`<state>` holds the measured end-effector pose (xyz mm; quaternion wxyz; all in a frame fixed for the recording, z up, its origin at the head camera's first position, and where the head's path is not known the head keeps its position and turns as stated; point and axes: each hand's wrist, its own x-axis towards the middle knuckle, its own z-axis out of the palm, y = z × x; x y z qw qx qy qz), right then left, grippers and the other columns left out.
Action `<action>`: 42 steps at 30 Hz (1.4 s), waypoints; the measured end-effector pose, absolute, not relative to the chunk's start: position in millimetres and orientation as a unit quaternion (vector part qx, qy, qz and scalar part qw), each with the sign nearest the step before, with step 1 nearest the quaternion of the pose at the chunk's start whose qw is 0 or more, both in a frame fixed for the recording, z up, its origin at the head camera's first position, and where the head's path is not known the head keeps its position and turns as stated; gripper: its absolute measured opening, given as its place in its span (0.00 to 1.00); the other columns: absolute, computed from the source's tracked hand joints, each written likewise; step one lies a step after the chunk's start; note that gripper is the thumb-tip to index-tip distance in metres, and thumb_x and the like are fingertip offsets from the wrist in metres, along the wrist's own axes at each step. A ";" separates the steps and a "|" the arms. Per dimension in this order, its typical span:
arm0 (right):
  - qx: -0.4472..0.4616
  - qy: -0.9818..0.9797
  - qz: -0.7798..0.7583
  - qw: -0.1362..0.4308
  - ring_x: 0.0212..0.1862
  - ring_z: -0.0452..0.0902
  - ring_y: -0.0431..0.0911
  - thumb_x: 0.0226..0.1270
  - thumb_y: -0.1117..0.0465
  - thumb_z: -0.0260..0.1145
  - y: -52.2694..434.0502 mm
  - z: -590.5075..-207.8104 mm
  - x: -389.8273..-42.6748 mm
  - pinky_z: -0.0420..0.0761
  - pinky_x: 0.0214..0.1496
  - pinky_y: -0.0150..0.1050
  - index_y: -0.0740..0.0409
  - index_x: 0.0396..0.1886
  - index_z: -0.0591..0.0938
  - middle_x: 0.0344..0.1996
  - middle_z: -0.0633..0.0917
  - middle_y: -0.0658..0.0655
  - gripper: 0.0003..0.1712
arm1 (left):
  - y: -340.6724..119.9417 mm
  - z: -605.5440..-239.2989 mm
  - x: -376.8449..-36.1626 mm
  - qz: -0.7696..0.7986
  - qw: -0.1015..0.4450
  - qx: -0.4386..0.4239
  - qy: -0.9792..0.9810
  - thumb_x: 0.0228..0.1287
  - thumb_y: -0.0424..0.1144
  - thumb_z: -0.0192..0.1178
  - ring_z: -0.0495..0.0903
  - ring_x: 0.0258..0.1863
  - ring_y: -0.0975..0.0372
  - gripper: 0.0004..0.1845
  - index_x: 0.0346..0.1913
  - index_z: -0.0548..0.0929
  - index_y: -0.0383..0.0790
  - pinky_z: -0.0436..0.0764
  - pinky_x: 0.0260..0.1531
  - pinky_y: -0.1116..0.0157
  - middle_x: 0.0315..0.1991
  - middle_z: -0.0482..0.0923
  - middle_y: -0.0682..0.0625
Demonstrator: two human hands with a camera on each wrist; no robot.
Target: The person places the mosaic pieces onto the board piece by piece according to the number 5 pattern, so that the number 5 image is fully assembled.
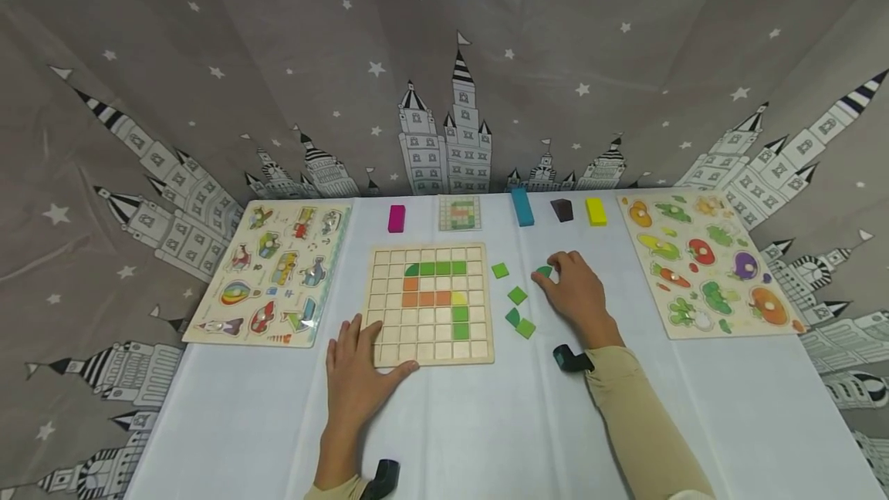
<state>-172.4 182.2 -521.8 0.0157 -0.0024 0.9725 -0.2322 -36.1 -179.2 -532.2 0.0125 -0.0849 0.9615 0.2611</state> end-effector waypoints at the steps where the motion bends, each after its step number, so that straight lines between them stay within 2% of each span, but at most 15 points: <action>1: -0.003 0.973 -0.231 0.015 0.44 0.76 0.52 0.72 0.44 0.66 181.3 -521.7 -173.6 0.81 0.47 0.48 0.61 0.57 0.80 0.47 0.80 0.61 0.27 | -179.0 -532.3 -36.2 0.261 0.012 -0.084 0.961 0.45 0.70 0.74 0.41 0.83 0.42 0.55 0.73 0.69 0.44 0.38 0.80 0.40 0.82 0.50 0.37; 5: -0.014 0.971 -0.238 0.016 0.53 0.79 0.56 0.74 0.54 0.63 179.7 -520.4 -174.6 0.82 0.58 0.52 0.60 0.57 0.81 0.53 0.81 0.62 0.19 | -178.5 -531.9 -36.5 0.262 0.013 -0.084 0.961 0.45 0.70 0.74 0.42 0.83 0.42 0.55 0.73 0.69 0.44 0.38 0.80 0.40 0.82 0.50 0.37; 7: -0.017 0.970 -0.244 0.019 0.60 0.79 0.57 0.73 0.57 0.61 179.6 -520.1 -174.0 0.79 0.66 0.54 0.59 0.60 0.81 0.58 0.80 0.62 0.19 | -178.4 -531.8 -36.7 0.261 0.014 -0.084 0.962 0.45 0.71 0.74 0.42 0.83 0.42 0.55 0.73 0.69 0.44 0.38 0.80 0.40 0.82 0.50 0.37; 9: -0.019 0.968 -0.251 0.020 0.63 0.77 0.58 0.73 0.57 0.61 179.8 -520.1 -173.6 0.78 0.68 0.55 0.59 0.61 0.80 0.60 0.79 0.63 0.21 | -178.5 -531.5 -36.7 0.260 0.014 -0.086 0.962 0.45 0.70 0.74 0.41 0.83 0.42 0.55 0.73 0.69 0.44 0.37 0.80 0.40 0.82 0.50 0.38; 13: -0.016 0.967 -0.252 0.021 0.54 0.78 0.56 0.73 0.48 0.65 178.6 -520.9 -174.2 0.81 0.60 0.52 0.61 0.59 0.79 0.54 0.79 0.63 0.25 | -178.7 -531.3 -37.1 0.259 0.015 -0.087 0.962 0.45 0.70 0.74 0.41 0.83 0.42 0.55 0.73 0.68 0.44 0.37 0.81 0.40 0.82 0.50 0.38; 15: -0.015 0.967 -0.255 0.022 0.50 0.77 0.55 0.73 0.49 0.65 178.8 -520.7 -174.6 0.81 0.57 0.52 0.62 0.57 0.79 0.51 0.80 0.63 0.24 | -178.7 -531.7 -37.2 0.259 0.016 -0.087 0.962 0.45 0.70 0.74 0.41 0.83 0.42 0.55 0.73 0.68 0.44 0.37 0.81 0.40 0.82 0.50 0.38; 17: -0.020 0.965 -0.261 0.025 0.52 0.78 0.55 0.72 0.54 0.64 180.0 -521.0 -175.0 0.80 0.60 0.52 0.62 0.58 0.79 0.52 0.80 0.63 0.21 | -178.6 -532.5 -37.2 0.258 0.017 -0.087 0.962 0.45 0.71 0.74 0.41 0.83 0.42 0.55 0.73 0.68 0.44 0.37 0.81 0.40 0.82 0.50 0.38; 19: -0.026 0.962 -0.270 0.030 0.58 0.78 0.57 0.71 0.60 0.63 182.4 -520.5 -174.5 0.78 0.66 0.54 0.61 0.61 0.79 0.57 0.80 0.64 0.21 | -178.8 -532.7 -37.1 0.258 0.017 -0.086 0.962 0.45 0.71 0.73 0.41 0.83 0.42 0.55 0.73 0.68 0.44 0.38 0.81 0.40 0.82 0.50 0.38; 21: -0.026 0.959 -0.279 0.032 0.65 0.75 0.59 0.71 0.62 0.62 184.6 -520.0 -173.5 0.74 0.72 0.56 0.61 0.64 0.78 0.62 0.78 0.64 0.24 | -179.1 -532.2 -37.1 0.259 0.017 -0.086 0.962 0.45 0.71 0.73 0.41 0.83 0.43 0.55 0.73 0.68 0.44 0.38 0.81 0.40 0.82 0.50 0.38; 23: -0.021 0.958 -0.285 0.032 0.66 0.74 0.60 0.71 0.60 0.65 186.3 -518.6 -172.4 0.73 0.72 0.56 0.61 0.66 0.77 0.63 0.77 0.65 0.25 | -179.5 -531.5 -37.3 0.260 0.017 -0.086 0.962 0.45 0.71 0.73 0.41 0.83 0.42 0.55 0.73 0.68 0.44 0.38 0.81 0.40 0.82 0.50 0.38; 26: -0.008 0.958 -0.284 0.027 0.59 0.77 0.59 0.71 0.55 0.69 187.3 -516.6 -171.1 0.77 0.66 0.55 0.62 0.63 0.79 0.58 0.79 0.66 0.25 | -179.8 -531.9 -38.1 0.260 0.015 -0.086 0.962 0.45 0.71 0.73 0.42 0.83 0.42 0.55 0.73 0.68 0.44 0.38 0.81 0.40 0.82 0.50 0.38; 29: -0.012 0.960 -0.280 0.027 0.50 0.78 0.56 0.71 0.56 0.70 187.0 -515.0 -170.5 0.80 0.57 0.53 0.63 0.58 0.83 0.52 0.82 0.65 0.21 | -180.0 -533.6 -38.3 0.258 0.013 -0.085 0.962 0.45 0.71 0.73 0.42 0.83 0.43 0.55 0.73 0.68 0.45 0.38 0.81 0.40 0.82 0.50 0.38; 32: -0.021 0.961 -0.274 0.031 0.46 0.78 0.54 0.72 0.57 0.69 186.9 -514.9 -170.4 0.80 0.53 0.51 0.62 0.57 0.84 0.50 0.83 0.64 0.19 | -180.1 -534.2 -38.0 0.257 0.012 -0.084 0.963 0.45 0.72 0.73 0.42 0.83 0.43 0.55 0.73 0.68 0.45 0.38 0.81 0.40 0.82 0.50 0.38; 37: -0.044 0.961 -0.272 0.036 0.50 0.80 0.56 0.74 0.58 0.66 188.8 -517.3 -169.5 0.81 0.59 0.53 0.62 0.59 0.82 0.51 0.83 0.64 0.19 | -180.4 -533.4 -37.0 0.258 0.013 -0.083 0.963 0.45 0.71 0.73 0.42 0.83 0.43 0.55 0.73 0.69 0.45 0.38 0.81 0.40 0.82 0.50 0.38; 42: -0.051 0.960 -0.273 0.036 0.55 0.79 0.58 0.74 0.58 0.66 190.7 -521.3 -169.5 0.80 0.64 0.55 0.65 0.66 0.77 0.56 0.82 0.66 0.26 | -180.4 -532.0 -36.2 0.259 0.017 -0.084 0.962 0.46 0.71 0.73 0.41 0.83 0.43 0.55 0.73 0.68 0.45 0.38 0.81 0.40 0.82 0.50 0.38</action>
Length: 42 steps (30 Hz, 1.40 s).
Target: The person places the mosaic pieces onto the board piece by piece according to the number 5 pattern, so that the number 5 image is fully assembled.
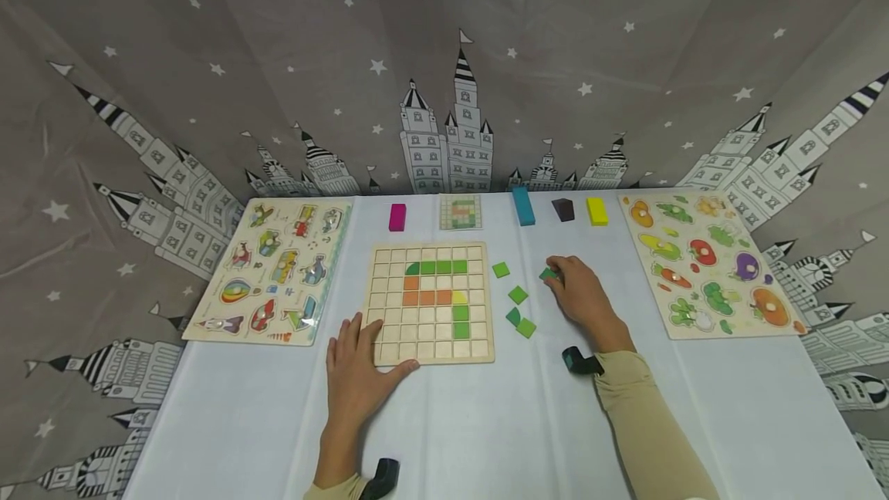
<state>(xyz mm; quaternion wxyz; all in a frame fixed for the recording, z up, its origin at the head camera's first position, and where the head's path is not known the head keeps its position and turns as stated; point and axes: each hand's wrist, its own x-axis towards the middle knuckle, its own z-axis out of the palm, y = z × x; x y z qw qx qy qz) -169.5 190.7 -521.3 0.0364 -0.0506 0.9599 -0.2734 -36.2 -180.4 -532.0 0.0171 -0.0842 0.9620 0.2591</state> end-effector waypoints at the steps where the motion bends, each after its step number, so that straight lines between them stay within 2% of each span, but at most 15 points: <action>1: -0.048 0.960 -0.273 0.037 0.55 0.79 0.57 0.73 0.57 0.67 190.9 -521.8 -169.8 0.79 0.64 0.54 0.65 0.67 0.76 0.56 0.81 0.66 0.27 | -180.3 -531.7 -36.1 0.259 0.017 -0.084 0.962 0.46 0.71 0.73 0.41 0.83 0.43 0.55 0.73 0.68 0.45 0.38 0.81 0.40 0.82 0.50 0.39; 4: -0.037 0.961 -0.272 0.040 0.52 0.77 0.55 0.72 0.54 0.69 190.4 -521.6 -170.6 0.80 0.62 0.52 0.64 0.66 0.77 0.55 0.81 0.65 0.29 | -179.7 -531.3 -36.0 0.260 0.014 -0.084 0.962 0.45 0.71 0.73 0.42 0.83 0.43 0.55 0.73 0.68 0.45 0.38 0.81 0.40 0.82 0.50 0.38; 10: -0.039 0.965 -0.256 0.030 0.49 0.79 0.55 0.73 0.55 0.68 188.3 -518.4 -171.3 0.82 0.58 0.52 0.64 0.58 0.81 0.49 0.83 0.64 0.21 | -178.6 -530.7 -35.0 0.263 0.003 -0.080 0.961 0.45 0.69 0.74 0.43 0.83 0.42 0.54 0.73 0.69 0.44 0.38 0.80 0.40 0.81 0.52 0.37; 19: -0.094 0.964 -0.242 0.050 0.53 0.78 0.54 0.80 0.56 0.59 187.8 -520.2 -162.2 0.81 0.62 0.53 0.63 0.61 0.75 0.53 0.77 0.62 0.19 | -178.8 -531.2 -34.1 0.262 0.006 -0.080 0.962 0.45 0.69 0.74 0.43 0.83 0.41 0.55 0.73 0.69 0.44 0.38 0.80 0.40 0.81 0.52 0.37; 24: -0.144 0.952 -0.268 0.038 0.49 0.78 0.50 0.79 0.56 0.60 174.2 -516.6 -145.0 0.83 0.57 0.49 0.60 0.61 0.75 0.55 0.77 0.59 0.18 | -179.8 -532.6 -34.0 0.258 0.004 -0.080 0.963 0.45 0.70 0.74 0.43 0.83 0.42 0.55 0.73 0.69 0.44 0.38 0.80 0.40 0.81 0.52 0.37; 31: -0.252 0.934 -0.254 0.022 0.47 0.78 0.41 0.76 0.55 0.64 133.3 -506.4 -108.1 0.84 0.51 0.41 0.55 0.58 0.77 0.51 0.79 0.52 0.16 | -179.9 -533.3 -34.4 0.258 0.005 -0.082 0.963 0.45 0.70 0.74 0.43 0.83 0.42 0.55 0.73 0.69 0.44 0.39 0.80 0.40 0.81 0.52 0.37; 38: -0.339 0.915 -0.220 0.017 0.40 0.77 0.38 0.77 0.53 0.62 98.4 -507.4 -83.8 0.84 0.44 0.34 0.52 0.56 0.81 0.47 0.80 0.50 0.14 | -179.7 -531.6 -35.6 0.253 0.010 -0.083 0.964 0.45 0.71 0.73 0.42 0.83 0.42 0.56 0.74 0.68 0.45 0.38 0.81 0.40 0.81 0.51 0.37; 42: -0.354 0.913 -0.202 0.010 0.41 0.78 0.37 0.75 0.52 0.64 88.6 -511.0 -79.0 0.83 0.44 0.31 0.51 0.55 0.82 0.46 0.80 0.49 0.15 | -179.4 -532.0 -35.4 0.254 0.009 -0.080 0.964 0.46 0.71 0.72 0.42 0.83 0.42 0.56 0.74 0.68 0.44 0.39 0.80 0.40 0.81 0.51 0.37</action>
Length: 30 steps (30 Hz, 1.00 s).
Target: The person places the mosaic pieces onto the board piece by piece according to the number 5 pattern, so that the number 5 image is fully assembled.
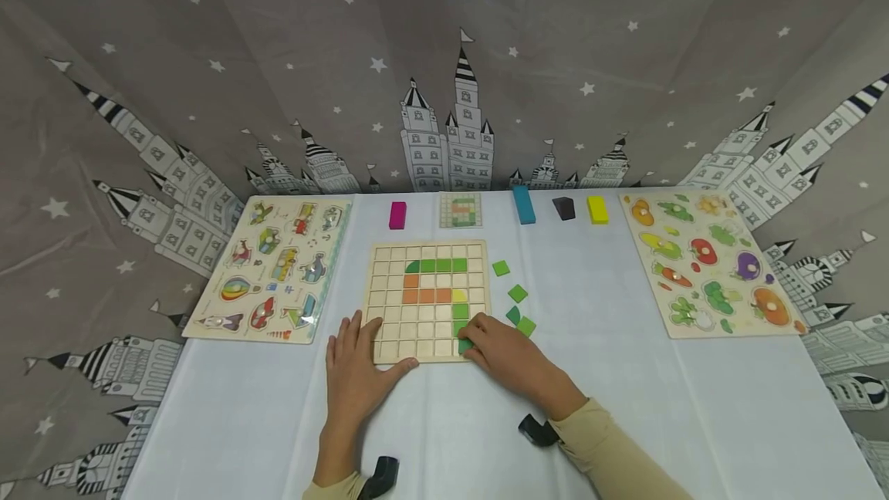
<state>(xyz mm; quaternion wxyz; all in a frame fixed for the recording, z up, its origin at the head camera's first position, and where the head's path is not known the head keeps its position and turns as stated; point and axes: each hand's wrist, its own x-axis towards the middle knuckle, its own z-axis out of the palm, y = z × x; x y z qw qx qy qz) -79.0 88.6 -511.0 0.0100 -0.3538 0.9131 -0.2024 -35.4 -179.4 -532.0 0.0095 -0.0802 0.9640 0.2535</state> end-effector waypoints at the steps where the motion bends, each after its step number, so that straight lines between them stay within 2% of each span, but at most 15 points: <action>1: -0.354 0.913 -0.201 0.011 0.42 0.79 0.38 0.75 0.52 0.65 87.3 -511.3 -78.6 0.83 0.44 0.32 0.51 0.55 0.83 0.46 0.81 0.49 0.15 | -179.2 -532.0 -35.4 0.254 0.009 -0.079 0.964 0.46 0.71 0.73 0.42 0.83 0.42 0.56 0.74 0.68 0.44 0.39 0.80 0.39 0.81 0.51 0.37; 19: -0.346 0.910 -0.228 -0.002 0.47 0.78 0.40 0.71 0.55 0.69 78.8 -511.9 -79.8 0.83 0.47 0.34 0.48 0.48 0.90 0.43 0.84 0.47 0.10 | -179.6 -533.5 -34.7 0.255 0.001 -0.078 0.964 0.45 0.71 0.73 0.44 0.82 0.41 0.55 0.73 0.68 0.44 0.40 0.80 0.39 0.81 0.52 0.37; 30: -0.353 0.908 -0.227 0.008 0.46 0.79 0.40 0.70 0.57 0.69 79.4 -510.4 -81.6 0.83 0.47 0.33 0.46 0.49 0.91 0.41 0.85 0.46 0.10 | -179.3 -531.8 -34.7 0.256 0.003 -0.077 0.964 0.46 0.71 0.73 0.44 0.82 0.41 0.55 0.74 0.68 0.44 0.39 0.80 0.39 0.81 0.52 0.37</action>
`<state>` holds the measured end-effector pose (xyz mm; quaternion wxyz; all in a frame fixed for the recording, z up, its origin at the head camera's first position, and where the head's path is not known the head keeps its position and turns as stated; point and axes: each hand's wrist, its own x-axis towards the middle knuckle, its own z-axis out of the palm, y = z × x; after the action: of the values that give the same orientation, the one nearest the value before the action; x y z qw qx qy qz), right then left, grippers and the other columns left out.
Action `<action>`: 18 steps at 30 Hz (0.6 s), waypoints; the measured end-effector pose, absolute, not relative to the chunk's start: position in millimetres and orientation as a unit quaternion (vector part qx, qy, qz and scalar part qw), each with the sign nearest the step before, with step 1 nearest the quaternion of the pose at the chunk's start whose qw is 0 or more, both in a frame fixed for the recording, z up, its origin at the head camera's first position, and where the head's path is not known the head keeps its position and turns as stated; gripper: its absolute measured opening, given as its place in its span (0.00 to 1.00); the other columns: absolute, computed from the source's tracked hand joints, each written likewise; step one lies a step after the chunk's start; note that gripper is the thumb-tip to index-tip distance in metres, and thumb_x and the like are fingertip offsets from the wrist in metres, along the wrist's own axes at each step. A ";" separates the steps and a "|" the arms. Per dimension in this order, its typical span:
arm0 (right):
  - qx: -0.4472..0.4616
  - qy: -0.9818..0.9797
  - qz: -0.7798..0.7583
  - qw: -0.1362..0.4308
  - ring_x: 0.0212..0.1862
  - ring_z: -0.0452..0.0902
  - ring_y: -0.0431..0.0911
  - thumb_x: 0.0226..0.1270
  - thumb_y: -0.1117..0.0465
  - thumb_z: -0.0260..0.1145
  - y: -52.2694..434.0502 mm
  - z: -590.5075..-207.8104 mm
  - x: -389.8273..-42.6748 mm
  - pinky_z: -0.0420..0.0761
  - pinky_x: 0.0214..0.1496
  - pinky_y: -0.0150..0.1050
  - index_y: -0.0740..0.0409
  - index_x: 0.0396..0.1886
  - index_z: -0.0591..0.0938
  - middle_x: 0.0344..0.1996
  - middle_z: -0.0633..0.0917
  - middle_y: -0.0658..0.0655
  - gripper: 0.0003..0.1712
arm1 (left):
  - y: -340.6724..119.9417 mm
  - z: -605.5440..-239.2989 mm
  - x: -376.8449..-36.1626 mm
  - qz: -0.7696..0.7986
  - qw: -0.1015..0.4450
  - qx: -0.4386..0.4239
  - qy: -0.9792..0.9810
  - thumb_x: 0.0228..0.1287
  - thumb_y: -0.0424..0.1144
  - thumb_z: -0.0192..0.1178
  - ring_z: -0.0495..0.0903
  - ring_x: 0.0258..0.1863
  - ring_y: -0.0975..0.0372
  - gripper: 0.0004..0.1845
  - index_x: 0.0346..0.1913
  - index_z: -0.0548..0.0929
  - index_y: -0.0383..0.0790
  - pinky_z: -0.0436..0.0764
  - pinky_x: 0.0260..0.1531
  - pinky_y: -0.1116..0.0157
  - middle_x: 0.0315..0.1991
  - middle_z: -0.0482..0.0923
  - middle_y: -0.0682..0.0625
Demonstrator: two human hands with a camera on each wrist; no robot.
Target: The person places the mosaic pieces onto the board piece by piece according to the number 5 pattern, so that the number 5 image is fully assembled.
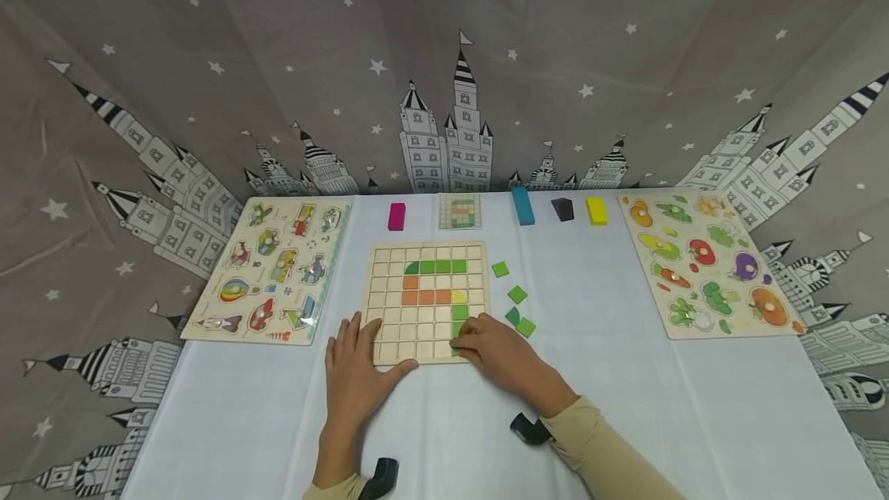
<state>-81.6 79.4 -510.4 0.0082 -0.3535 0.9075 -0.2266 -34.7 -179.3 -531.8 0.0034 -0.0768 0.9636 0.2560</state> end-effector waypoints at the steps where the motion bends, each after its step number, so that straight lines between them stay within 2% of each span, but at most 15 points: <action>1: -0.352 0.908 -0.228 0.009 0.46 0.79 0.40 0.70 0.57 0.69 79.2 -510.3 -81.6 0.83 0.47 0.33 0.46 0.49 0.91 0.41 0.85 0.46 0.10 | -179.3 -531.7 -34.6 0.256 0.004 -0.077 0.964 0.46 0.71 0.73 0.44 0.82 0.41 0.55 0.74 0.68 0.44 0.39 0.80 0.39 0.81 0.52 0.37; 9: -0.320 0.913 -0.253 0.019 0.50 0.80 0.40 0.72 0.53 0.68 87.7 -513.7 -82.9 0.84 0.52 0.36 0.46 0.51 0.89 0.45 0.85 0.46 0.12 | -179.0 -531.8 -34.5 0.256 0.002 -0.077 0.964 0.45 0.72 0.72 0.44 0.82 0.41 0.55 0.74 0.68 0.44 0.40 0.80 0.39 0.81 0.52 0.37; 15: -0.254 0.922 -0.291 -0.030 0.49 0.82 0.41 0.64 0.54 0.75 116.6 -516.5 -85.2 0.85 0.51 0.39 0.48 0.51 0.89 0.45 0.85 0.46 0.16 | -178.6 -531.5 -34.6 0.258 -0.001 -0.078 0.963 0.45 0.71 0.73 0.43 0.83 0.42 0.56 0.73 0.68 0.44 0.39 0.80 0.39 0.81 0.52 0.37; 18: -0.208 0.932 -0.296 -0.029 0.51 0.82 0.42 0.61 0.53 0.77 135.0 -520.3 -86.0 0.85 0.54 0.41 0.48 0.52 0.88 0.47 0.84 0.47 0.19 | -178.9 -531.5 -34.8 0.257 0.000 -0.079 0.963 0.45 0.71 0.73 0.43 0.83 0.42 0.55 0.73 0.68 0.45 0.39 0.80 0.39 0.81 0.52 0.37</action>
<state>-86.0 135.0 -520.3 -0.0294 -0.2078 0.9320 -0.2956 -34.8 -178.9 -531.5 0.0003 -0.0786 0.9632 0.2569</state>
